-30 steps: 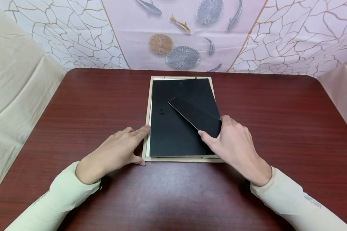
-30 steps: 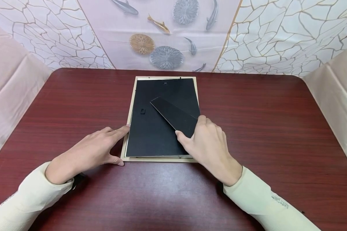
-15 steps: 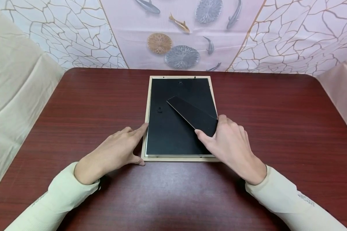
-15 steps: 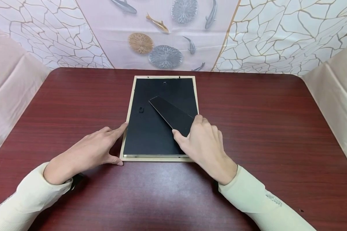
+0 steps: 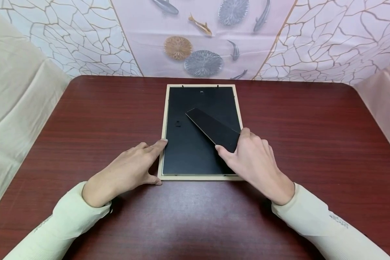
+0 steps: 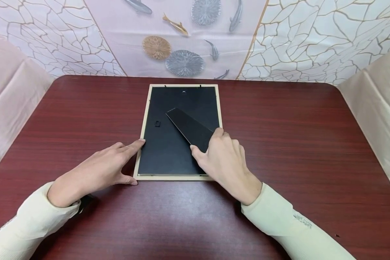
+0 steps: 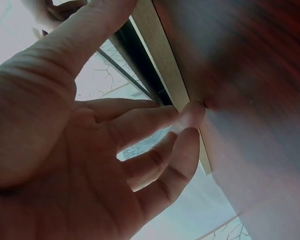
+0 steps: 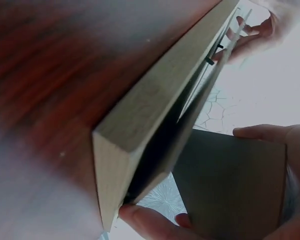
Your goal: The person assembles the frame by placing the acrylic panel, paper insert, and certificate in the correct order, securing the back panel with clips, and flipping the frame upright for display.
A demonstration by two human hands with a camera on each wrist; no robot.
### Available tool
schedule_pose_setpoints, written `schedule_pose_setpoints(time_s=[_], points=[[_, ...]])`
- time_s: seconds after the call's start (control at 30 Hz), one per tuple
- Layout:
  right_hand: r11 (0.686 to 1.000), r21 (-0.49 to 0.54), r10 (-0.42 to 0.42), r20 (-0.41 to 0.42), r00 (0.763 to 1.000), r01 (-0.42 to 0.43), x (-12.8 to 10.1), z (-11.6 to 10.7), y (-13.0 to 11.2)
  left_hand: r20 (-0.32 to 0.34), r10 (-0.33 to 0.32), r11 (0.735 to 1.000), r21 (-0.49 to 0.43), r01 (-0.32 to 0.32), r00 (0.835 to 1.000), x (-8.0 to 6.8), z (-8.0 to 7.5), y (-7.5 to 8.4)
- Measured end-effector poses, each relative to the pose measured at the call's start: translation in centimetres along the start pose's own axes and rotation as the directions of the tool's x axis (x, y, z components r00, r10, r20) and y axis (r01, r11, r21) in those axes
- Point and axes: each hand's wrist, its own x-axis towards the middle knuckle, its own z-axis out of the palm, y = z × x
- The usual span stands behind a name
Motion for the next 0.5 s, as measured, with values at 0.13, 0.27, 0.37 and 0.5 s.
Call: schedule_pose_setpoints(time_s=[0.13,0.27,0.37,0.5], points=[[1.000,-0.006,0.010,0.022,1.000,-0.009,0.14,-0.10,-0.28,0.013,0.002,1.000,0.021,-0.002,1.000,-0.01,-0.16,0.04],[1.000,-0.011,0.025,0.054,0.998,-0.024,0.27,-0.16,-0.55,0.022,-0.003,1.000,0.030,0.002,1.000,0.06,-0.18,0.02],[0.999,-0.018,0.031,0.067,0.997,-0.030,0.31,-0.20,-0.61,0.018,-0.005,1.000,0.025,0.004,1.000,0.13,-0.10,0.00],[0.999,-0.030,0.028,0.070,0.997,-0.026,0.27,-0.23,-0.52,0.008,0.001,0.999,0.040,-0.001,1.000,0.21,0.00,0.01]])
